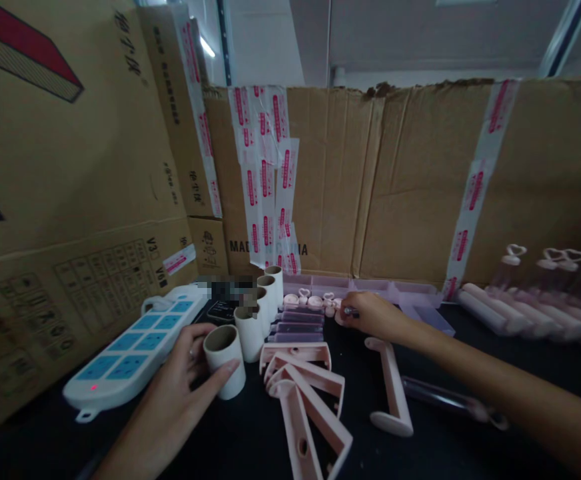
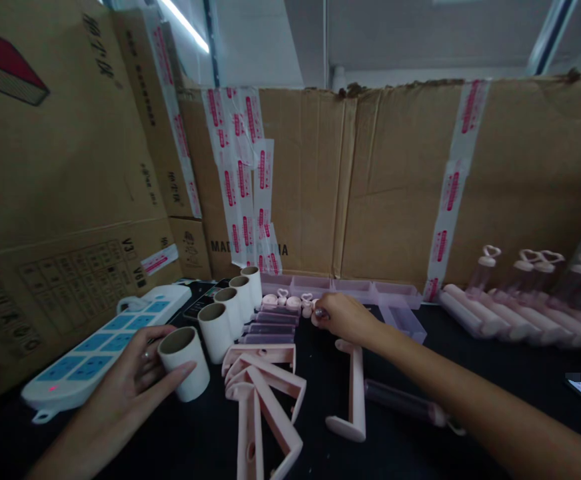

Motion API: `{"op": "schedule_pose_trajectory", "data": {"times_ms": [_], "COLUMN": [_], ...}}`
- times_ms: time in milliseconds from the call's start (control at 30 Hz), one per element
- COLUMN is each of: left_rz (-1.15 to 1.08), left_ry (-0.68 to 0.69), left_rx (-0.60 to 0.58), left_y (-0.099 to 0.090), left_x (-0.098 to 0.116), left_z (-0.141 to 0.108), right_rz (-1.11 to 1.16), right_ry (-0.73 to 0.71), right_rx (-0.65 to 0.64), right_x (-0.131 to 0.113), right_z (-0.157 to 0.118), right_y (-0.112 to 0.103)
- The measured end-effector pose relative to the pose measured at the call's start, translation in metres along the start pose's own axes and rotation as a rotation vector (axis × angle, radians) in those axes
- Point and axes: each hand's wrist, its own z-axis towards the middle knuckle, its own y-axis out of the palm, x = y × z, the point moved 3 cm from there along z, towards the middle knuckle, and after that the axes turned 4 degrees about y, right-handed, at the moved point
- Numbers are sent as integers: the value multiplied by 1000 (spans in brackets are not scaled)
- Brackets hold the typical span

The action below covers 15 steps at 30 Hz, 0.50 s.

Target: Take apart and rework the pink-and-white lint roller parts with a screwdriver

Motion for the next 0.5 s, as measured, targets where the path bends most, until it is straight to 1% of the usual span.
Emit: {"op": "schedule_pose_trajectory", "data": {"times_ms": [200,300,367,500], "left_rz": [-40,-55,-43,-15], "left_ry": [37,38,39,31], "left_rx": [-19,-2,24,41], "left_y": [4,7,8,13], "left_x": [3,5,5,5], "left_z": [-1,-3,-3,-4], "right_rz": [0,10,23,58], "right_ry": [0,-6,-12,-41], "right_rx": [42,88,119,180], "right_x": [0,-2,-2,-3], "right_z": [-4,-10,-14,-24], "right_y": [-2,-9,-14,-25]}}
